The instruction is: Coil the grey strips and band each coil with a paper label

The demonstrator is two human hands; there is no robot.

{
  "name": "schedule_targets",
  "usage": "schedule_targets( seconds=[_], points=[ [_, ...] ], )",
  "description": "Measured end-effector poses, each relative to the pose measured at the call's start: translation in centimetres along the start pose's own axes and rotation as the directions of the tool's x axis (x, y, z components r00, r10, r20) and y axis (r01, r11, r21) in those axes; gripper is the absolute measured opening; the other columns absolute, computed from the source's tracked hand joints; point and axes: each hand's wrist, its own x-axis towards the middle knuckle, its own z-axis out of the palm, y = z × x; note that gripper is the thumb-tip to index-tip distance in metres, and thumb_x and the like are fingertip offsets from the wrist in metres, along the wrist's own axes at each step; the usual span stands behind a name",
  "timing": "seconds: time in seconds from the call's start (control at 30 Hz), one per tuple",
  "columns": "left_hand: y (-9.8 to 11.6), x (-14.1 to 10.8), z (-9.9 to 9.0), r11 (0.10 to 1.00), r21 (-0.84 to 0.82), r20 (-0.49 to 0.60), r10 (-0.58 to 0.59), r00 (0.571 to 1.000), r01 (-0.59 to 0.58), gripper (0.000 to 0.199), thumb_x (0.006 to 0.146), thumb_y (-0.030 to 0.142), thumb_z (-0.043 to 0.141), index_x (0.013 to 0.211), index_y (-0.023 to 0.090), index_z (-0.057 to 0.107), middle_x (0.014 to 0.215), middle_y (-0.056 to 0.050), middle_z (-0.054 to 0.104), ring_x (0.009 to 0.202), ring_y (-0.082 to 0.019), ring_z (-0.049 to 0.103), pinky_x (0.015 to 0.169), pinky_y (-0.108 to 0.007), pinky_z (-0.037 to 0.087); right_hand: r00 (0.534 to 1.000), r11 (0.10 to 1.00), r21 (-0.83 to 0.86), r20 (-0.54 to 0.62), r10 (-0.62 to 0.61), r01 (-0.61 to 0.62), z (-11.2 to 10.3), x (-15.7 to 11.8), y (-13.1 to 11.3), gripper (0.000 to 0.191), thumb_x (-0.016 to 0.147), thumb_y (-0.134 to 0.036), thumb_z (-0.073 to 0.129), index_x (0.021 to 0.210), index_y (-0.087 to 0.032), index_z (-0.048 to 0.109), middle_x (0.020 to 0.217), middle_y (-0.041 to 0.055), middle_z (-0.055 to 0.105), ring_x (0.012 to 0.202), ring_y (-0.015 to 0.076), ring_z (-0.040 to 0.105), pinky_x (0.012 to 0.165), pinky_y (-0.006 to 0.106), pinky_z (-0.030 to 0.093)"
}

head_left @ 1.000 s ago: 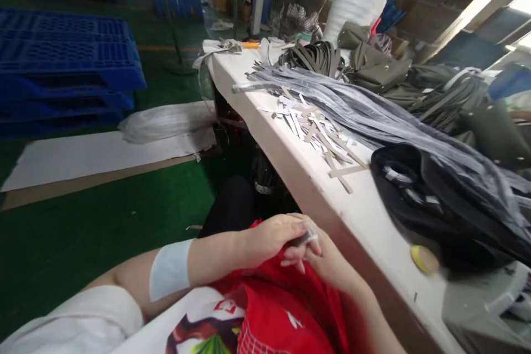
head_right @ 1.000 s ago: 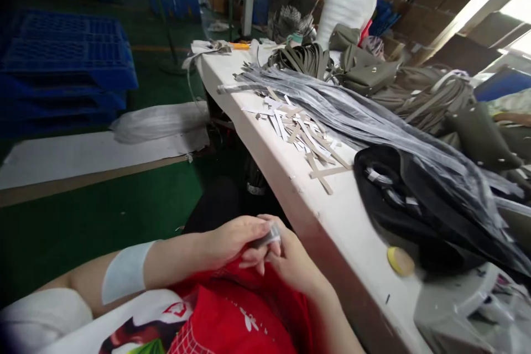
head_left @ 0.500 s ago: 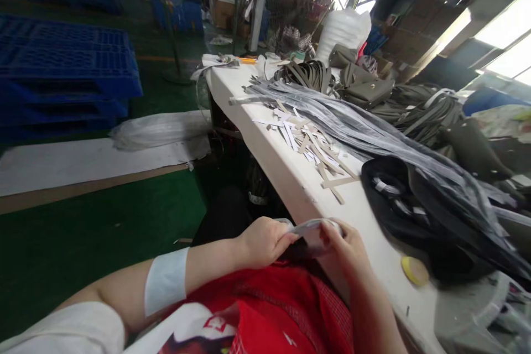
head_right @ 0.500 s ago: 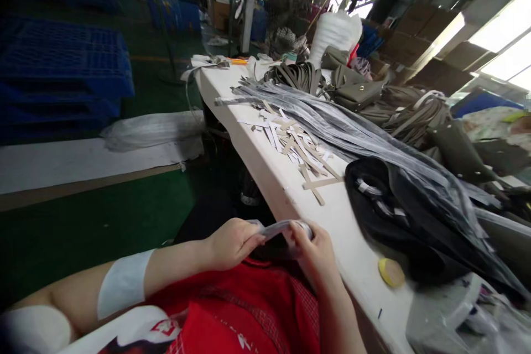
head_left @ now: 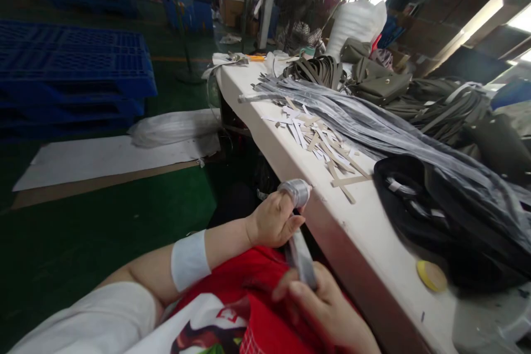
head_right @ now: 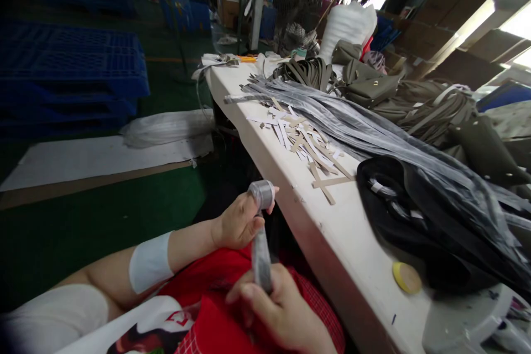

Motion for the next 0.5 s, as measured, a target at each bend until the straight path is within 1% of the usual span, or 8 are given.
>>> schedule_targets(
  seconds=[0.07,0.13,0.23,0.27,0.3,0.4,0.43,0.5],
  points=[
    [-1.1,-1.0,0.5,0.982,0.189,0.124,-0.001,0.992,-0.023,0.070,0.093,0.065,0.018,0.094,0.011,0.064,0.077,-0.011,0.059,0.075,-0.024,0.056,0.078,-0.039,0.047,0.983,0.999,-0.002,-0.181,-0.037,0.037,-2.3,-0.8,-0.4,0.044,0.095,-0.047,0.048,0.074,-0.015,0.069,0.051,0.0002,0.057,0.043,0.0109,0.049,0.045,0.022,0.039],
    [-1.4,-1.8,1.1,0.970,0.233,0.202,-0.116,0.972,0.067,0.068,0.096,0.058,0.015,0.078,0.015,0.063,0.067,-0.008,0.058,0.064,-0.020,0.054,0.067,-0.032,0.044,0.939,0.986,-0.166,-0.337,-0.072,0.016,-4.7,-0.8,-0.7,0.041,0.093,-0.046,0.050,0.070,-0.016,0.065,0.053,0.0011,0.058,0.046,0.0132,0.051,0.046,0.024,0.040],
    [-0.8,-2.0,1.9,0.944,0.090,0.240,-0.329,0.914,0.316,0.066,0.099,0.053,0.017,0.069,0.016,0.062,0.063,-0.004,0.058,0.057,-0.014,0.053,0.057,-0.025,0.039,0.827,0.830,-0.554,-0.498,-0.260,-0.072,-6.4,0.0,-1.3,0.022,0.085,-0.032,0.057,0.101,-0.018,0.065,0.093,0.0086,0.068,0.086,0.0241,0.064,0.075,0.034,0.052],
    [-0.4,-1.9,2.0,0.914,0.017,0.256,-0.396,0.882,0.405,0.066,0.099,0.055,0.018,0.068,0.016,0.062,0.061,-0.003,0.058,0.055,-0.013,0.052,0.055,-0.024,0.037,0.813,0.763,-0.642,-0.483,-0.325,-0.077,-6.4,0.3,-1.5,0.032,0.082,-0.026,0.057,0.114,-0.019,0.060,0.110,0.0108,0.065,0.103,0.0270,0.060,0.088,0.039,0.050],
    [0.1,-1.8,2.1,0.869,-0.057,0.281,-0.458,0.843,0.491,0.067,0.098,0.058,0.020,0.068,0.015,0.062,0.057,-0.002,0.056,0.053,-0.012,0.051,0.052,-0.023,0.036,0.827,0.713,-0.699,-0.431,-0.360,-0.054,-6.1,0.6,-1.5,0.043,0.080,-0.020,0.056,0.124,-0.021,0.055,0.123,0.0116,0.059,0.115,0.0282,0.055,0.098,0.043,0.045],
    [2.4,-1.4,1.7,0.718,-0.258,0.391,-0.535,0.749,0.647,0.071,0.093,0.068,0.025,0.064,0.014,0.060,0.047,0.002,0.047,0.043,-0.010,0.043,0.046,-0.022,0.034,0.921,0.696,-0.714,-0.220,-0.321,0.072,-4.5,1.4,-0.7,0.058,0.078,-0.011,0.050,0.135,-0.024,0.047,0.133,0.0111,0.054,0.124,0.0268,0.050,0.107,0.045,0.040],
    [3.3,-1.4,1.5,0.687,-0.323,0.420,-0.513,0.749,0.651,0.072,0.092,0.070,0.025,0.065,0.013,0.061,0.046,0.002,0.045,0.041,-0.009,0.042,0.045,-0.022,0.034,0.936,0.732,-0.675,-0.188,-0.298,0.097,-3.8,1.7,-0.1,0.058,0.079,-0.012,0.051,0.136,-0.023,0.046,0.131,0.0112,0.055,0.121,0.0261,0.053,0.105,0.044,0.042],
    [5.1,-1.3,0.9,0.663,-0.449,0.417,-0.438,0.796,0.599,0.072,0.093,0.069,0.023,0.074,0.012,0.064,0.047,0.003,0.044,0.041,-0.009,0.041,0.047,-0.022,0.037,0.954,0.824,-0.552,-0.156,-0.256,0.131,-2.4,2.3,1.0,0.046,0.085,-0.019,0.052,0.130,-0.021,0.052,0.120,0.0111,0.063,0.109,0.0248,0.061,0.096,0.040,0.049]
  ],
)
